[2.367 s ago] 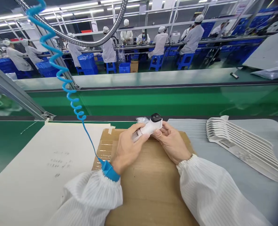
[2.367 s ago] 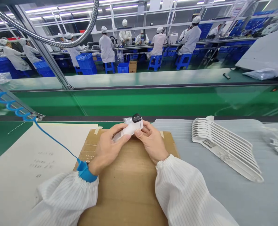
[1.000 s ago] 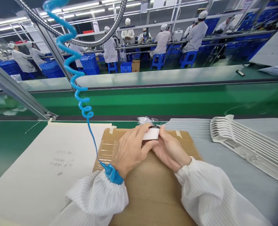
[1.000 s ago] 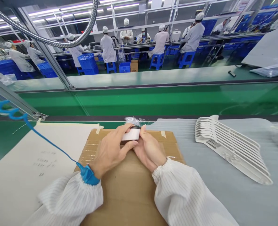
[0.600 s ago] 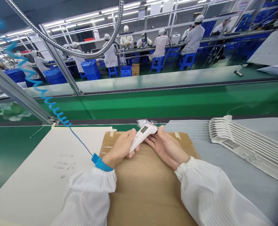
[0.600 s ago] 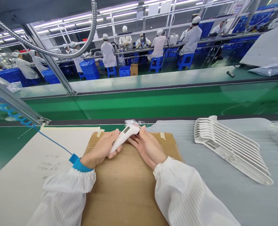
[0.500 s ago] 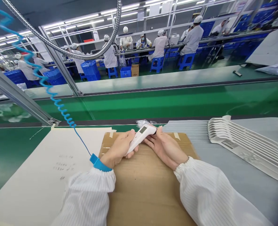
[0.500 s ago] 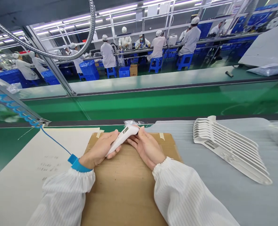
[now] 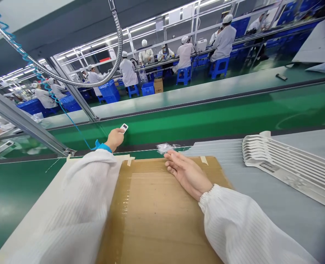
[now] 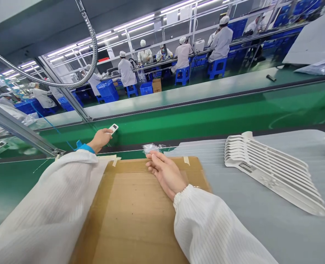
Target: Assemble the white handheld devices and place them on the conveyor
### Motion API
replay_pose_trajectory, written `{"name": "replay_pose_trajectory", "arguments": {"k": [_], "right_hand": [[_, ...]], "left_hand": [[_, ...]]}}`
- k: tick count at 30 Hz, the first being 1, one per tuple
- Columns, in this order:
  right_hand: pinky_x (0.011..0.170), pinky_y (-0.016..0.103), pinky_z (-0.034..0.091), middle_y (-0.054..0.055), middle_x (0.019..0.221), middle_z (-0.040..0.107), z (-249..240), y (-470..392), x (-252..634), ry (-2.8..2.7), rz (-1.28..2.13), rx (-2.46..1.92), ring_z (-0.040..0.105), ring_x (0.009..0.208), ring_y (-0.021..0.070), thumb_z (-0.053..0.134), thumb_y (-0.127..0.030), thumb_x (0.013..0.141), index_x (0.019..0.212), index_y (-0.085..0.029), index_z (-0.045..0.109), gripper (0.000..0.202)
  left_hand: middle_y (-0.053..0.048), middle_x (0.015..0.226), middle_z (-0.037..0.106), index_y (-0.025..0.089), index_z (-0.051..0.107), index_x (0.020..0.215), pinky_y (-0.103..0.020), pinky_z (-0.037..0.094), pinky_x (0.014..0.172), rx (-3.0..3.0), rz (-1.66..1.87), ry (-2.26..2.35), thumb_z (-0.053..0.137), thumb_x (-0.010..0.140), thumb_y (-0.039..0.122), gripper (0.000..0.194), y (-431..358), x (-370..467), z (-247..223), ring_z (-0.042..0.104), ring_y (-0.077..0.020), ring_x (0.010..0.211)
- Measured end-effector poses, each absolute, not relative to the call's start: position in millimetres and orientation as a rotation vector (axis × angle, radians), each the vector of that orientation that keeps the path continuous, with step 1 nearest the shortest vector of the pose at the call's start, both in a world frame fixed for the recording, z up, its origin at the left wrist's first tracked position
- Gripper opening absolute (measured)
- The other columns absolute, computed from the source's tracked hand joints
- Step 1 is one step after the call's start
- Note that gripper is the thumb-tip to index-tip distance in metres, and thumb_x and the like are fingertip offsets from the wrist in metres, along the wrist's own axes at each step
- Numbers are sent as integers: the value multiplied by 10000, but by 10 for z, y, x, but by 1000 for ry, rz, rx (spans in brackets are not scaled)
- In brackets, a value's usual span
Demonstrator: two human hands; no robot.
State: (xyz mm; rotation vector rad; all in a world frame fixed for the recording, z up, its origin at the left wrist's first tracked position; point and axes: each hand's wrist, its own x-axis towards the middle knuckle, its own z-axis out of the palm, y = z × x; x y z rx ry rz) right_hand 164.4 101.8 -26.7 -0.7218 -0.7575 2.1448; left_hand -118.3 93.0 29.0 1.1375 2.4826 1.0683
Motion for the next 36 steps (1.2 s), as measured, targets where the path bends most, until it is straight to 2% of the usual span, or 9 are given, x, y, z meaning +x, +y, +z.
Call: {"name": "replay_pose_trajectory", "arguments": {"k": [3, 5, 8, 10, 14, 19, 27, 31, 36], "right_hand": [[738, 242, 544, 33, 1023, 725, -259, 1016, 1637, -748, 2131, -746, 642, 786, 116, 782, -264, 817, 963, -210, 758, 157], [727, 246, 545, 38, 1017, 729, -282, 1024, 1633, -741, 2128, -739, 642, 785, 120, 781, -240, 811, 954, -207, 757, 149], [732, 245, 552, 46, 1046, 736, -342, 1045, 1640, -739, 2137, -700, 654, 805, 122, 791, -163, 773, 952, -207, 756, 188], [747, 238, 556, 46, 1103, 732, -372, 1055, 1654, -748, 2146, -698, 662, 827, 119, 806, -111, 733, 967, -216, 755, 261], [804, 207, 556, 34, 1212, 701, -375, 1055, 1683, -781, 2148, -751, 667, 936, 116, 837, -93, 696, 1032, -243, 745, 380], [915, 212, 544, 41, 1215, 694, -359, 1054, 1708, -812, 2151, -761, 668, 992, 126, 855, -38, 637, 1069, -233, 740, 488], [766, 160, 569, 19, 1148, 716, -358, 1067, 1718, -836, 2141, -839, 653, 943, 109, 867, -124, 684, 1052, -245, 751, 404], [846, 175, 571, 16, 1175, 709, -372, 1072, 1731, -855, 2139, -823, 662, 1004, 125, 875, -54, 628, 1048, -251, 750, 481], [851, 177, 572, 35, 1164, 708, -383, 1078, 1736, -856, 2142, -806, 670, 1000, 133, 867, -38, 620, 1058, -231, 745, 494]], "left_hand": [[-101, 1218, 619, 135, 629, 1149, -489, 495, 979, 1239, 1026, 2595, 613, 946, 361, 305, 906, -1106, 256, 599, -253, 1121], [-128, 1246, 607, 123, 649, 1108, -534, 429, 1046, 1321, 1001, 2602, 602, 940, 283, 237, 867, -956, 196, 565, -288, 1189], [-135, 1185, 643, 124, 671, 1018, -499, 408, 1058, 1411, 977, 2537, 614, 891, 174, 148, 784, -629, 29, 580, -294, 1164], [-117, 1174, 653, 144, 658, 1036, -461, 419, 1048, 1429, 997, 2512, 607, 893, 177, 155, 704, -379, -118, 589, -269, 1146], [-126, 1226, 611, 158, 614, 1101, -503, 378, 1060, 1493, 1025, 2576, 561, 905, 162, 203, 546, 15, -355, 539, -292, 1221], [-105, 1186, 607, 183, 582, 1080, -492, 399, 1020, 1549, 1122, 2472, 559, 890, 134, 198, 509, 65, -417, 560, -273, 1171], [-102, 1133, 599, 175, 575, 999, -461, 438, 992, 1466, 1329, 2400, 564, 860, 84, 167, 548, -3, -439, 569, -251, 1119], [-106, 1128, 590, 166, 578, 986, -457, 437, 997, 1433, 1362, 2405, 567, 857, 82, 154, 549, 10, -451, 565, -249, 1129], [-105, 1132, 587, 168, 581, 981, -458, 433, 1001, 1434, 1358, 2412, 571, 856, 80, 154, 548, 12, -449, 563, -250, 1137]]}}
